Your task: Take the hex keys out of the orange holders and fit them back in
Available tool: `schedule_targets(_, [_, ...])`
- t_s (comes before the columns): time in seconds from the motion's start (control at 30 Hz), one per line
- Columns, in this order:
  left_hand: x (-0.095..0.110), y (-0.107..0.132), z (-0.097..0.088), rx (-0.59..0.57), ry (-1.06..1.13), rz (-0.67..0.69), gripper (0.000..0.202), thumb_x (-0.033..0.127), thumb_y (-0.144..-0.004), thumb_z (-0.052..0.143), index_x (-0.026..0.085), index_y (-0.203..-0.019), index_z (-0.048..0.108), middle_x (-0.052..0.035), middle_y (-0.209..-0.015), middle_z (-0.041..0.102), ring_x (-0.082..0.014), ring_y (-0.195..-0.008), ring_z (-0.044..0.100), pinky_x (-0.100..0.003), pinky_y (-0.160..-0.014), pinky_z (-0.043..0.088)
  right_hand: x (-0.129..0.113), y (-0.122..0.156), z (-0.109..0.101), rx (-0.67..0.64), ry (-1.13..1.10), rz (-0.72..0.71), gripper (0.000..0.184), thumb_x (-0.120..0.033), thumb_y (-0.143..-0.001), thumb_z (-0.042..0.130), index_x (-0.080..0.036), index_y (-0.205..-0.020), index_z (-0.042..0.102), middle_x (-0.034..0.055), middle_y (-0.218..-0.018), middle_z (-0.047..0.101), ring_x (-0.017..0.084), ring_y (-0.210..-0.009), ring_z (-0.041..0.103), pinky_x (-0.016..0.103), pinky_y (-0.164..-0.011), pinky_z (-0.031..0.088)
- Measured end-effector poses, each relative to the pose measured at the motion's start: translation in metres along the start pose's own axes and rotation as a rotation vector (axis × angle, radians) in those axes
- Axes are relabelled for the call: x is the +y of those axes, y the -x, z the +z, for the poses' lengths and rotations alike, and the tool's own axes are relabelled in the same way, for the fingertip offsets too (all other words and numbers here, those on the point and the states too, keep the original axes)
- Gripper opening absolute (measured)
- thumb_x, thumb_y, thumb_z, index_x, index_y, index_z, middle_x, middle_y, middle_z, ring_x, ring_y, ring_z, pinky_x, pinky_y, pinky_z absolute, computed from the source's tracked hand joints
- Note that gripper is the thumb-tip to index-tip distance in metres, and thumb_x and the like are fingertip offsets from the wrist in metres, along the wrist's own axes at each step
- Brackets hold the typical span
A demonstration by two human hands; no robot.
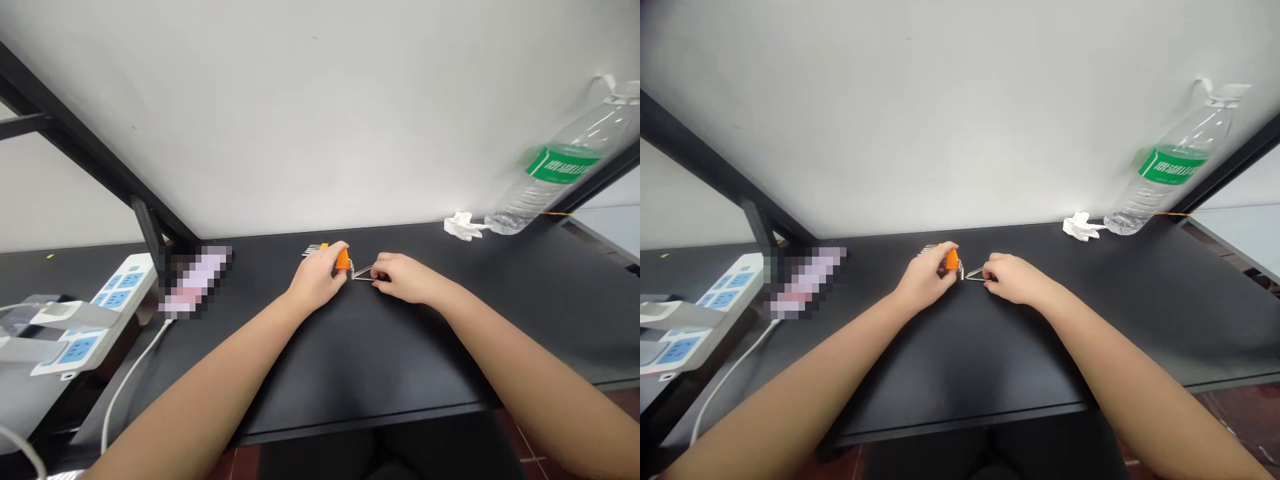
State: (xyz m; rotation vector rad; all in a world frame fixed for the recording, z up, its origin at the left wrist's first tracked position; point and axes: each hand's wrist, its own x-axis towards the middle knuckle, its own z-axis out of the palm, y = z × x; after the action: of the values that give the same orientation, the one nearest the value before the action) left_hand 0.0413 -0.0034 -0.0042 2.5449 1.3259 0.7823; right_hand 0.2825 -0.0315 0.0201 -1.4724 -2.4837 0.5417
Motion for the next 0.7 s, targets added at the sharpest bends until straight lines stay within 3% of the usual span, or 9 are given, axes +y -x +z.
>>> schedule_targets(0.23, [0.0,-0.001,0.0,-0.009,0.066,-0.018,0.047,0.022,-0.086,0.062,0.027,-0.132,0.056,0.0007,-0.103,0.073,-0.0177,-0.087,0.07,-0.031,-0.082,0.055,-0.016,0.004,-0.002,-0.054,0.115,0.071,0.008,-0.015,-0.078,0.062,-0.019,-0.074,0.057,0.0034,-0.087,0.063,0.013,-0.065,0.051,0.026,-0.057,0.033])
schedule_targets(0.5, [-0.003,-0.001,0.001,-0.008,0.115,0.016,0.045,0.023,-0.086,0.062,0.026,-0.13,0.057,0.0002,-0.103,0.072,-0.0167,-0.086,0.069,-0.031,-0.083,0.056,-0.004,0.003,-0.013,0.164,-0.347,0.027,0.006,-0.016,-0.079,0.059,-0.02,-0.083,0.06,-0.0029,-0.074,0.063,0.012,-0.065,0.055,0.024,-0.064,0.042])
schedule_targets(0.7, [-0.001,0.0,-0.001,-0.009,0.096,0.065,0.045,0.022,-0.085,0.063,0.026,-0.13,0.057,0.0002,-0.103,0.072,-0.0169,-0.088,0.069,-0.031,-0.084,0.056,-0.007,0.003,-0.01,0.2,-0.473,-0.014,0.01,-0.019,-0.082,0.059,-0.019,-0.085,0.068,-0.0015,-0.076,0.064,0.012,-0.066,0.057,0.025,-0.064,0.045])
